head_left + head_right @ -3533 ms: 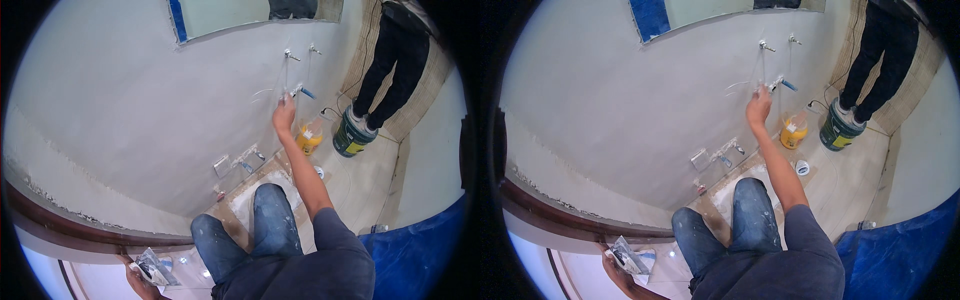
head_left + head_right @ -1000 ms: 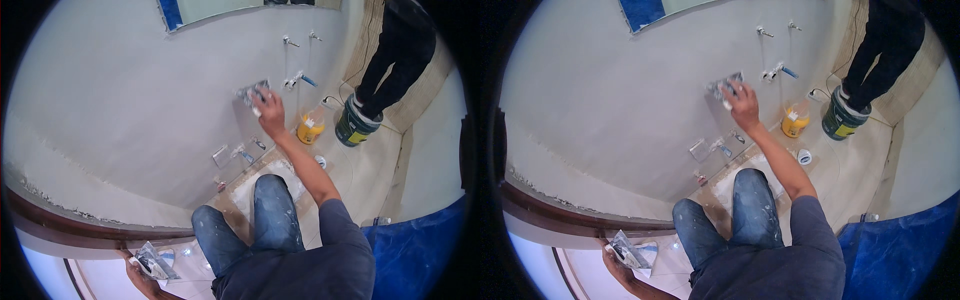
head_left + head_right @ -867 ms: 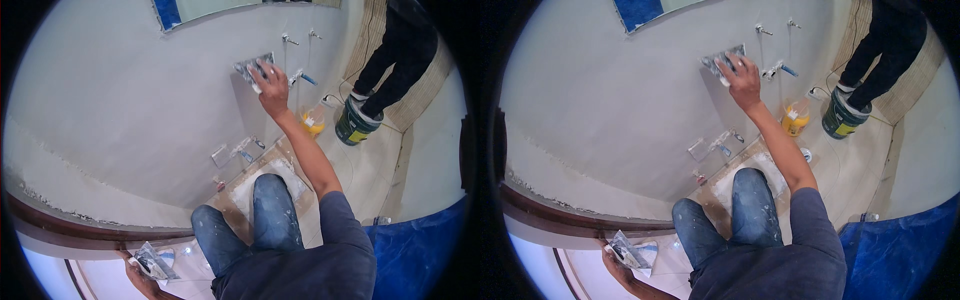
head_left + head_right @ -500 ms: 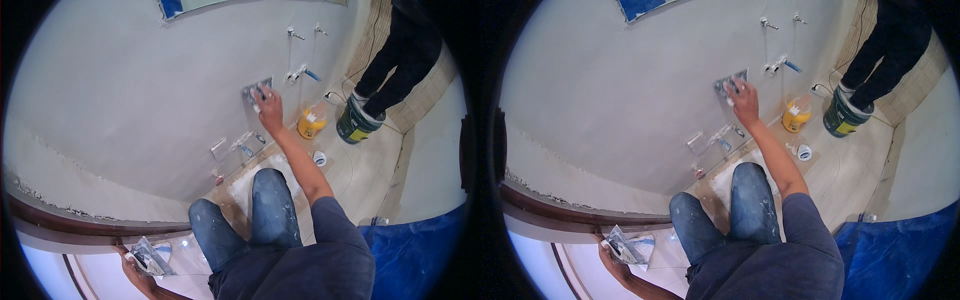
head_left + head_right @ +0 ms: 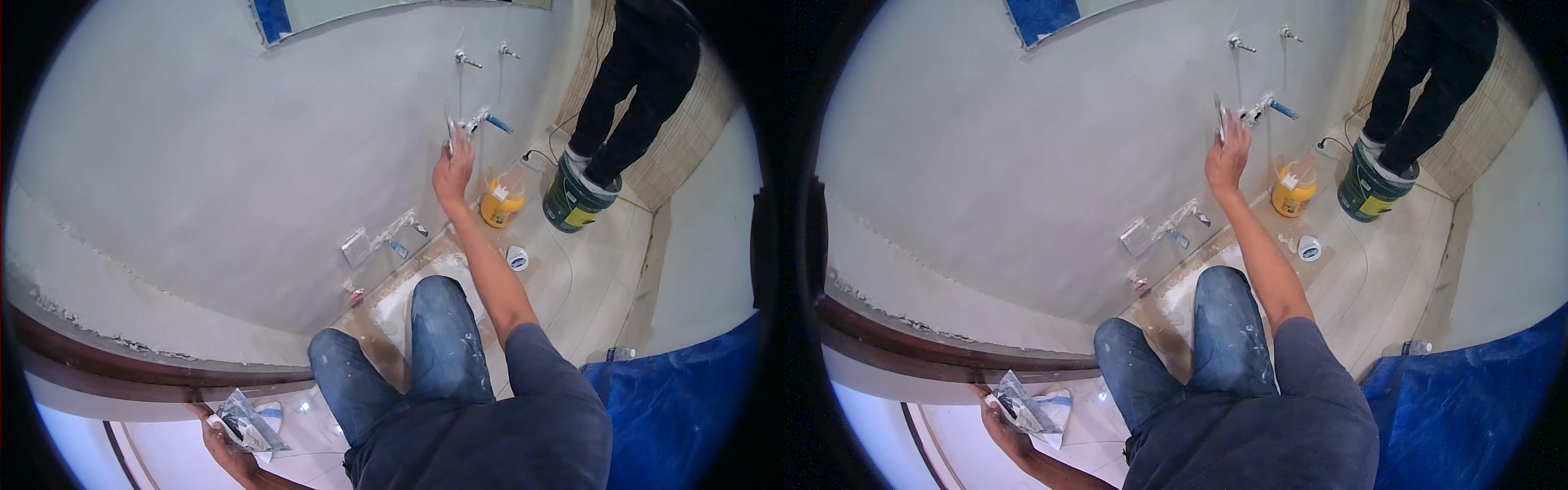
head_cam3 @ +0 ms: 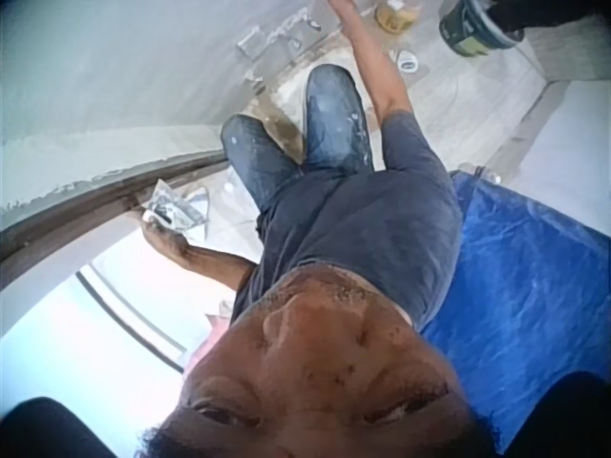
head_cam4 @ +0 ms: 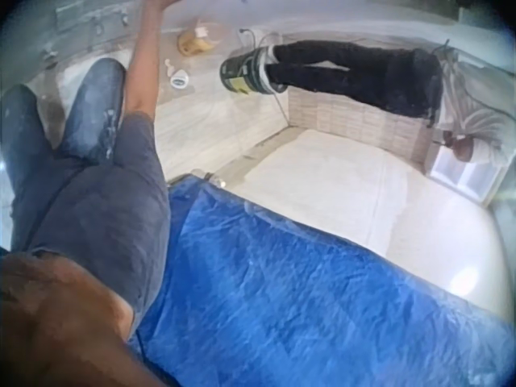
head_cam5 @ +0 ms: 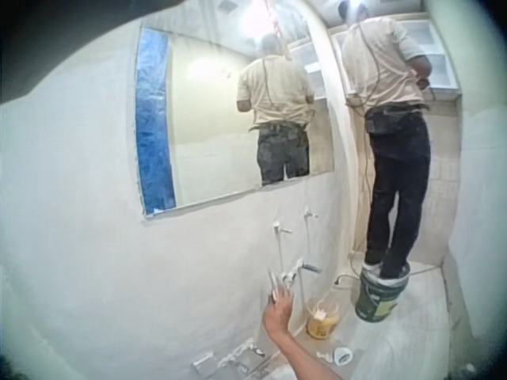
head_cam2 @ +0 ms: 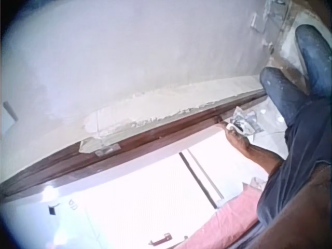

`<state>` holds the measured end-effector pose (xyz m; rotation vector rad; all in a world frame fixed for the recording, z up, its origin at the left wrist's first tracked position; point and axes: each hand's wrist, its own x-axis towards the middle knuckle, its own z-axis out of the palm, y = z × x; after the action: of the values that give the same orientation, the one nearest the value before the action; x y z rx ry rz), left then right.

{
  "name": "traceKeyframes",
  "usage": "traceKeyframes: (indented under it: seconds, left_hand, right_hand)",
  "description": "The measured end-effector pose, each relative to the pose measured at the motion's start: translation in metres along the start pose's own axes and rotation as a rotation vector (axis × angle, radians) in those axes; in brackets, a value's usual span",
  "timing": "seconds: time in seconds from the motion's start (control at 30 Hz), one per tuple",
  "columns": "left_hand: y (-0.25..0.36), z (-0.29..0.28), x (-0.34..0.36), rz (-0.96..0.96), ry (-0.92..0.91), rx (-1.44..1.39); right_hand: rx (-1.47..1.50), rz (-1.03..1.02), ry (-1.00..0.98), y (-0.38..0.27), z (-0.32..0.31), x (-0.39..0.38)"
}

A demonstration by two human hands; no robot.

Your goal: The person applies putty to the bathroom wall around pipes and doorframe joints using putty knives, scraping, smoothing, and transferring the compound between the blades.

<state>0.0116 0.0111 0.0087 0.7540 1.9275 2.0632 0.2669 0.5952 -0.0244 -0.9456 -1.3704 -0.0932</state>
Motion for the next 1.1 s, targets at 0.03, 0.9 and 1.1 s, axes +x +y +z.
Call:
traceKeyframes:
  seconds: [0.03, 0.9, 1.1]
  left_hand:
    - [-0.001, -0.001, 0.0, 0.021, -0.01, -0.036]
    - [0.006, 0.004, -0.001, -0.017, 0.03, -0.017]
    - [0.006, 0.003, -0.002, -0.02, 0.014, -0.076]
  right_hand:
    - [0.006, 0.0, -0.001, -0.013, -0.001, 0.018]
    - [0.071, -0.174, -0.559, -0.019, -0.025, -0.139]
    - [-0.034, 0.203, -0.165, 0.023, -0.003, -0.055]
